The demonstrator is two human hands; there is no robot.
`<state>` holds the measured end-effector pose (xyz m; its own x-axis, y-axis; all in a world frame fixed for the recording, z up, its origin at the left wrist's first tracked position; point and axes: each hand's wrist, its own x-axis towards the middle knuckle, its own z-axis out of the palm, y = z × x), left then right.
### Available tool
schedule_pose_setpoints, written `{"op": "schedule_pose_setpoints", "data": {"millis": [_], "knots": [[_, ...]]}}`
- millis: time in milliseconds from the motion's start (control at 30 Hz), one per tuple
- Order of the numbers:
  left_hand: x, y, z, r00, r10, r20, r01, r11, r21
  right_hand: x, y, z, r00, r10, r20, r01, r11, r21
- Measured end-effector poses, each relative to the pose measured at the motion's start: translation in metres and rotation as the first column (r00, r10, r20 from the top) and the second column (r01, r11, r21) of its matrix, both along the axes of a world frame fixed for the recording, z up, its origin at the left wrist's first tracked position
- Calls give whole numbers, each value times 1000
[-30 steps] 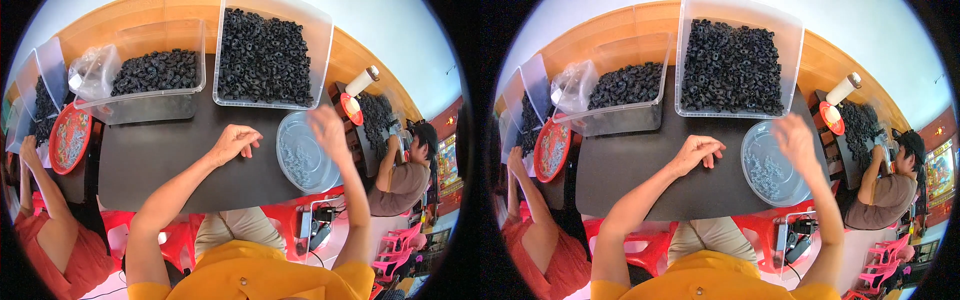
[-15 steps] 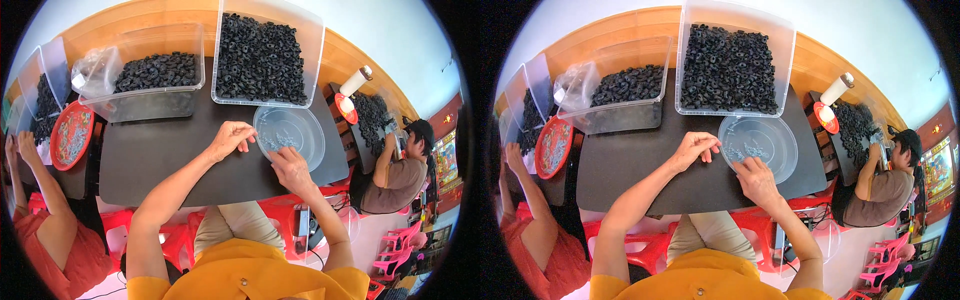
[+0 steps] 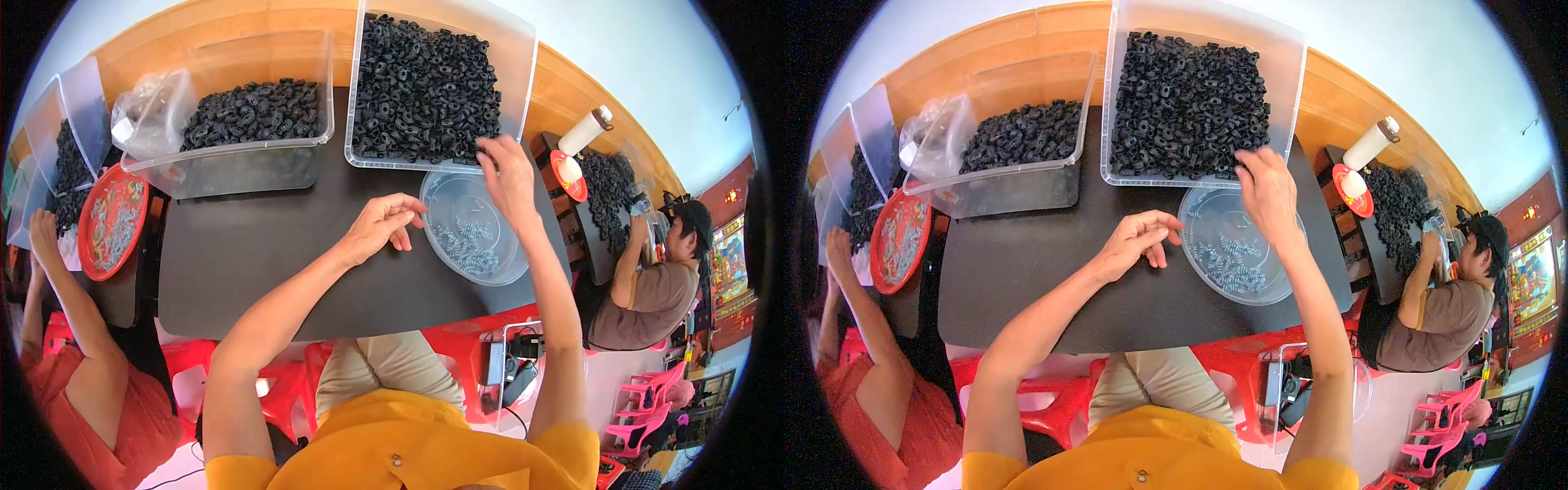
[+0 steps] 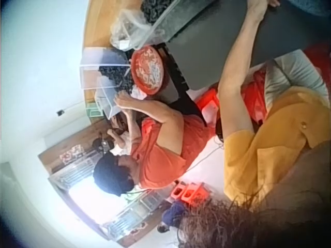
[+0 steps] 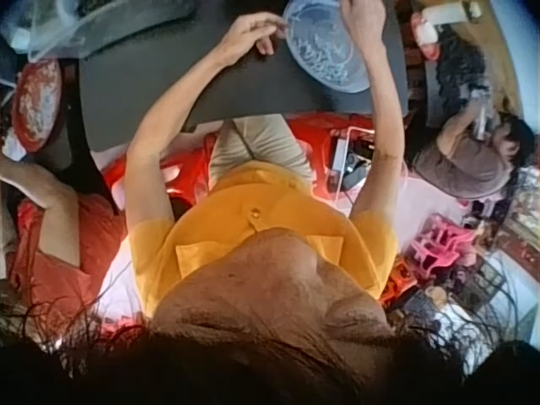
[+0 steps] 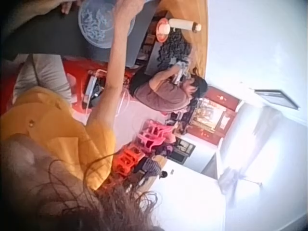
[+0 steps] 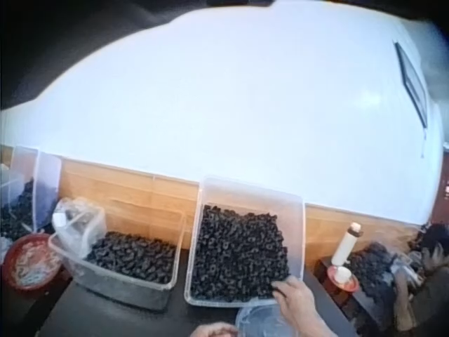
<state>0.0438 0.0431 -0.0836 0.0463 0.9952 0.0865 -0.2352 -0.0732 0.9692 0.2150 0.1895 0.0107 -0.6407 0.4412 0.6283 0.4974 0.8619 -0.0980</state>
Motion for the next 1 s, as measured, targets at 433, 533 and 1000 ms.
{"op": "schedule_pose_setpoints", "data": {"millis": [433,533,1000], "knots": [[-1,1,0,997,81,2,-81,997,5,-34,43,-5,974,18,228,-44,993,109],[-3,0,-1,994,97,45,-98,995,21,-32,43,-4,985,28,171,-55,986,155],[-9,1,1,965,-44,260,53,998,-28,-15,-106,-46,953,136,-271,-254,845,-470]]}}
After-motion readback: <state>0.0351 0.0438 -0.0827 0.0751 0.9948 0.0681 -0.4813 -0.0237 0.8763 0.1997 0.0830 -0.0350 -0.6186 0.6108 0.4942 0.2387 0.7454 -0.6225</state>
